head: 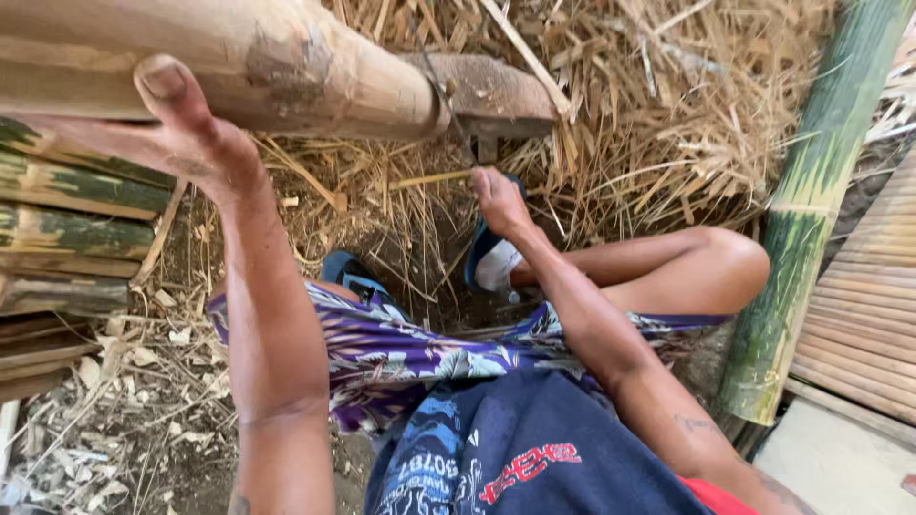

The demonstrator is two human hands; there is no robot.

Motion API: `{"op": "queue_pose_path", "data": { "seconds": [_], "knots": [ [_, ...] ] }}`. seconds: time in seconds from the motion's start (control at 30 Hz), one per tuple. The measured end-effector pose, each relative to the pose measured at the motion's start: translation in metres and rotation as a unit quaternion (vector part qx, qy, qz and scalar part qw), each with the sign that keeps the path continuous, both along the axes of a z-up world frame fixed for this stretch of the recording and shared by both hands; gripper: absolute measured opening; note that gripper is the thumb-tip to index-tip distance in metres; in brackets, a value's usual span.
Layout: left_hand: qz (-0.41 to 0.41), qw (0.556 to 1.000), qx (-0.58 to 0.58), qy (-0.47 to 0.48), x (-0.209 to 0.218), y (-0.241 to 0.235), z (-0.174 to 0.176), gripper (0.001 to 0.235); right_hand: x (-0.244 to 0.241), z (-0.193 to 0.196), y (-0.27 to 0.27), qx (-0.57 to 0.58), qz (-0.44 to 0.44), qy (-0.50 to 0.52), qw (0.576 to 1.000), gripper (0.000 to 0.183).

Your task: The person sits cross-legged on the ground and uses a hand saw to cut a large bamboo log that is resting on a wooden support. The person holds the bamboo steady with their left hand while sawing with their right hand, creating a pile of sawdust.

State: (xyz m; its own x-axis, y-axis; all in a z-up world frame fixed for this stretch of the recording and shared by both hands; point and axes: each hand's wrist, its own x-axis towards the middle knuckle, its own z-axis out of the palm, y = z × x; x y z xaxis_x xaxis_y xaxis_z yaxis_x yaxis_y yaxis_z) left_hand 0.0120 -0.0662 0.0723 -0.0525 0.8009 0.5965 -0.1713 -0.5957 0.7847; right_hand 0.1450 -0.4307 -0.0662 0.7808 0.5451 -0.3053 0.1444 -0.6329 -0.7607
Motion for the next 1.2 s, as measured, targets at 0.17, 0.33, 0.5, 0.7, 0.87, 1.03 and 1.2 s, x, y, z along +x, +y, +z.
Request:
{"op": "queue_pose_path", "data": {
  "seconds": [0.17, 0.33, 0.5, 0.7, 0.87, 1.03, 1.2],
  "knots": [
    [0.004, 1.0, 0.004, 0.006, -0.004, -0.002, 0.013, 0.129, -0.004, -0.046, -0.005, -0.036, -0.038, -0.012, 0.999, 0.054],
    [0.012, 0.999, -0.031, -0.004, -0.007, -0.019, 0.032, 0.13, -0.008, -0.005, 0.007, -0.002, -0.005, 0.07, 0.998, 0.053],
    [0.013, 0.997, -0.066, -0.037, 0.001, -0.027, 0.053, 0.135, -0.031, 0.033, 0.033, 0.034, 0.056, -0.009, 0.998, 0.048],
    [0.037, 0.997, -0.071, -0.018, -0.002, -0.028, 0.048, 0.136, 0.003, -0.042, 0.023, 0.013, -0.016, -0.05, 0.999, 0.045],
    [0.049, 0.998, -0.025, -0.017, 0.004, -0.03, 0.054, 0.133, -0.04, -0.014, 0.014, 0.065, 0.015, -0.061, 0.996, 0.037],
    [-0.004, 0.999, -0.03, -0.028, -0.006, -0.03, 0.06, 0.132, -0.049, -0.032, 0.032, 0.028, -0.053, -0.077, 0.995, 0.036],
    [0.01, 0.998, -0.031, -0.053, 0.004, -0.01, 0.05, 0.132, -0.033, -0.037, 0.022, 0.017, -0.05, -0.048, 0.997, 0.041]
  ]
}}
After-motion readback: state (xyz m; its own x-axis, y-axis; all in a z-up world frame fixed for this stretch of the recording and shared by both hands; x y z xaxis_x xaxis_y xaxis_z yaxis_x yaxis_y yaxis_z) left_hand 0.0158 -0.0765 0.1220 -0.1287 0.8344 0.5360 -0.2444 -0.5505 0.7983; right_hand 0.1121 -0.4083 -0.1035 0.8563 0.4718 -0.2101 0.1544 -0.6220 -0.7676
